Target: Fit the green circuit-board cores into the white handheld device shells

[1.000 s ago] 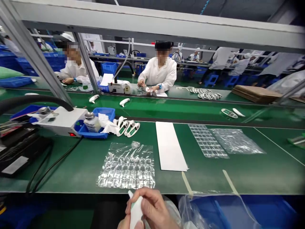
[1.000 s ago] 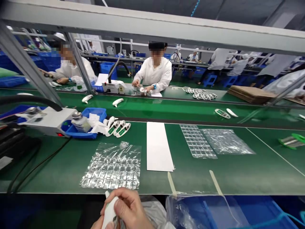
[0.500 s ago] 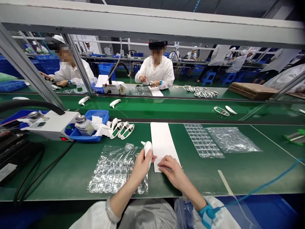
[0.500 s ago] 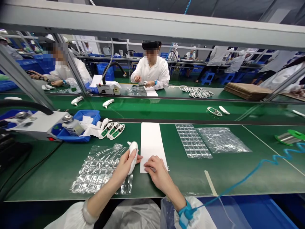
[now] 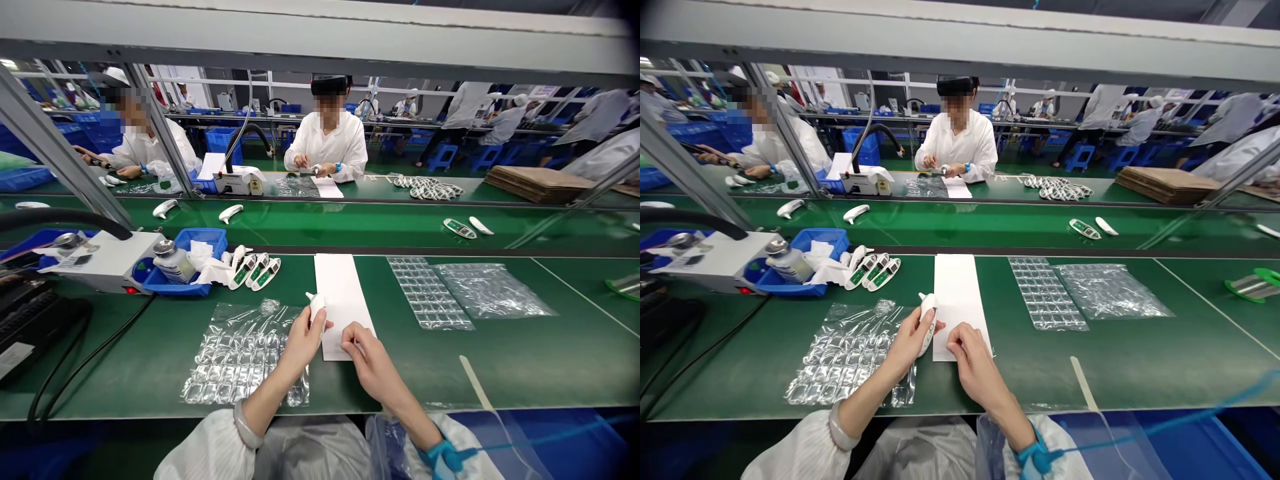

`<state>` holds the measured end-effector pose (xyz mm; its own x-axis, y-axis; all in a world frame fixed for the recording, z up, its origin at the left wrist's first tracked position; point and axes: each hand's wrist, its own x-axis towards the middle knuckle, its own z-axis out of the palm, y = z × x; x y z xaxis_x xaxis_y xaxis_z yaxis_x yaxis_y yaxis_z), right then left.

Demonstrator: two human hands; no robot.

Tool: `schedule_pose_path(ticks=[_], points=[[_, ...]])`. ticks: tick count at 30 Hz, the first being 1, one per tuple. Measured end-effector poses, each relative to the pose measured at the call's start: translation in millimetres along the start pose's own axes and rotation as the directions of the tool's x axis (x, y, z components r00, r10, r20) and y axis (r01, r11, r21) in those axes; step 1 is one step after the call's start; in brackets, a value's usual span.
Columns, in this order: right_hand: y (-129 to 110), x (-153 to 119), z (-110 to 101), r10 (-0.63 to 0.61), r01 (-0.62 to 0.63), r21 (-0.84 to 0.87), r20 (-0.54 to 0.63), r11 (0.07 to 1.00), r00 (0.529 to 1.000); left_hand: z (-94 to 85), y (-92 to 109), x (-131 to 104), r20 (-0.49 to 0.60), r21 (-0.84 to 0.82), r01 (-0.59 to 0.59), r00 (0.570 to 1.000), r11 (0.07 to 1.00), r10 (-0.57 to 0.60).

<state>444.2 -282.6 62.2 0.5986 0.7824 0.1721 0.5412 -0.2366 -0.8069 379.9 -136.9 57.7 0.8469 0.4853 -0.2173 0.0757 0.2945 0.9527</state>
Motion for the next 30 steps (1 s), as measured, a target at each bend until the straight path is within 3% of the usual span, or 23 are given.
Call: schedule_pose_path(ticks=[6,12,20,30], points=[[-42.7,15.5,-3.9,-0.019,-0.006,0.332,0.074,0.943,0.997,1.5,10.6,-30.4,0.087,-0.205,0.151,0.987,0.967,-0.136],[-52.3,27.0,8.6,-0.054,0.053,0.158,-0.002,0.986,0.999,-0.7,8.4,-53.3,0.042,-0.331,0.207,0.978,0.921,-0.205],[-49.4,28.2,15.3,-0.008,0.003,0.16,0.028,0.987,1.0,-2.0,5.8,-57.4,0.023,-0.373,0.257,0.963,0.892,-0.269],[-46.7,27.1,20.3,0.011,-0.012,0.169,0.006,0.986,1.0,-4.2,2.2,-59.1,0.029,-0.372,0.234,0.97,0.899,-0.24]])
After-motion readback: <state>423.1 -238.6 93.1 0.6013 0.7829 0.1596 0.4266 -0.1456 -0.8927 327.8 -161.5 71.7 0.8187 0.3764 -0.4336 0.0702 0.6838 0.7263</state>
